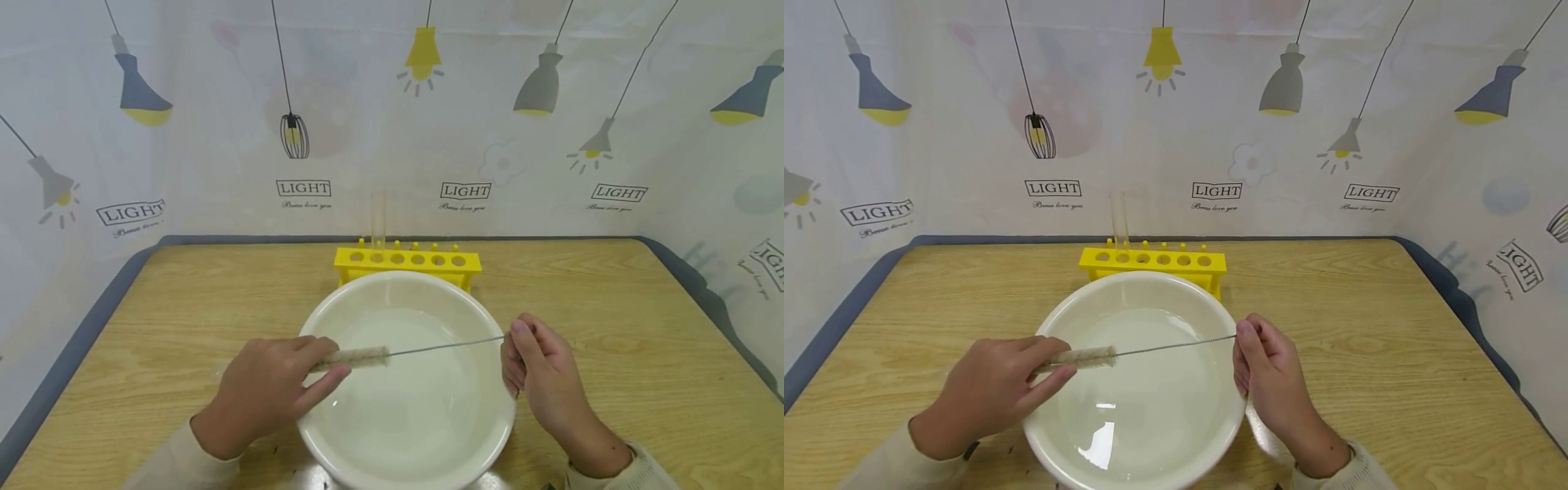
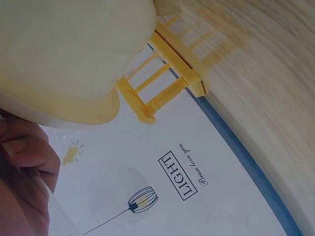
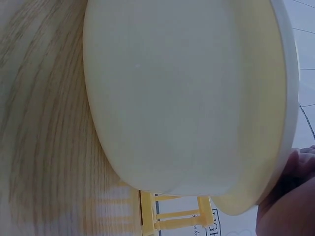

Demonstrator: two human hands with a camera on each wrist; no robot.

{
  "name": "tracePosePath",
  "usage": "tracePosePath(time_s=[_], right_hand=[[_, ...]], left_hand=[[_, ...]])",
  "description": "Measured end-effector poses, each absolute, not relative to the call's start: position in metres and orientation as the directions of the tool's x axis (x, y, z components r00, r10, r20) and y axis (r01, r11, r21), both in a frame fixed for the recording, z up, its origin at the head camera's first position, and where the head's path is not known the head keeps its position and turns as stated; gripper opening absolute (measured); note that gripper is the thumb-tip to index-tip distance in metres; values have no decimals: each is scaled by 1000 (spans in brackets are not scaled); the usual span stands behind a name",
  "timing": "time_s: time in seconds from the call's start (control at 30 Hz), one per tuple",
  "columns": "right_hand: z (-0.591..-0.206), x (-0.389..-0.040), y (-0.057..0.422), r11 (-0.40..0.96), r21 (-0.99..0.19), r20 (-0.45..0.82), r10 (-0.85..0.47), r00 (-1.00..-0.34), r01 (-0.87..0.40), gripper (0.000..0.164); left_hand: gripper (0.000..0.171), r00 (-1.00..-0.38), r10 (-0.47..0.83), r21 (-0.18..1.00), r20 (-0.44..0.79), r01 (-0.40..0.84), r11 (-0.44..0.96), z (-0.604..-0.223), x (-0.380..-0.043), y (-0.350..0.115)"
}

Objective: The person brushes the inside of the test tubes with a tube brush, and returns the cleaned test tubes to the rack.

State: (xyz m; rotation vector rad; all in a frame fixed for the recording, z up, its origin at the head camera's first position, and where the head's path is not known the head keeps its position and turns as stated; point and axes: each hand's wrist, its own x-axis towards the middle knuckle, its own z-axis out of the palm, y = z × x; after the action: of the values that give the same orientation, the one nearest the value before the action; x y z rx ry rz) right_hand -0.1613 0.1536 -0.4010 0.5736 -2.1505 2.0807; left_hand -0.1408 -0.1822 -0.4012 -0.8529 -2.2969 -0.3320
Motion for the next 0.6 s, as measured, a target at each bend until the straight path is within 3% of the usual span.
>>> tracePosePath(time_s=[0.6], right_hand=[[-404,-162,154,-17,-936,348,-200,-916,-352,36]], left_hand=[[51,-571,474,5,670,642,767,-404,-141,-182]])
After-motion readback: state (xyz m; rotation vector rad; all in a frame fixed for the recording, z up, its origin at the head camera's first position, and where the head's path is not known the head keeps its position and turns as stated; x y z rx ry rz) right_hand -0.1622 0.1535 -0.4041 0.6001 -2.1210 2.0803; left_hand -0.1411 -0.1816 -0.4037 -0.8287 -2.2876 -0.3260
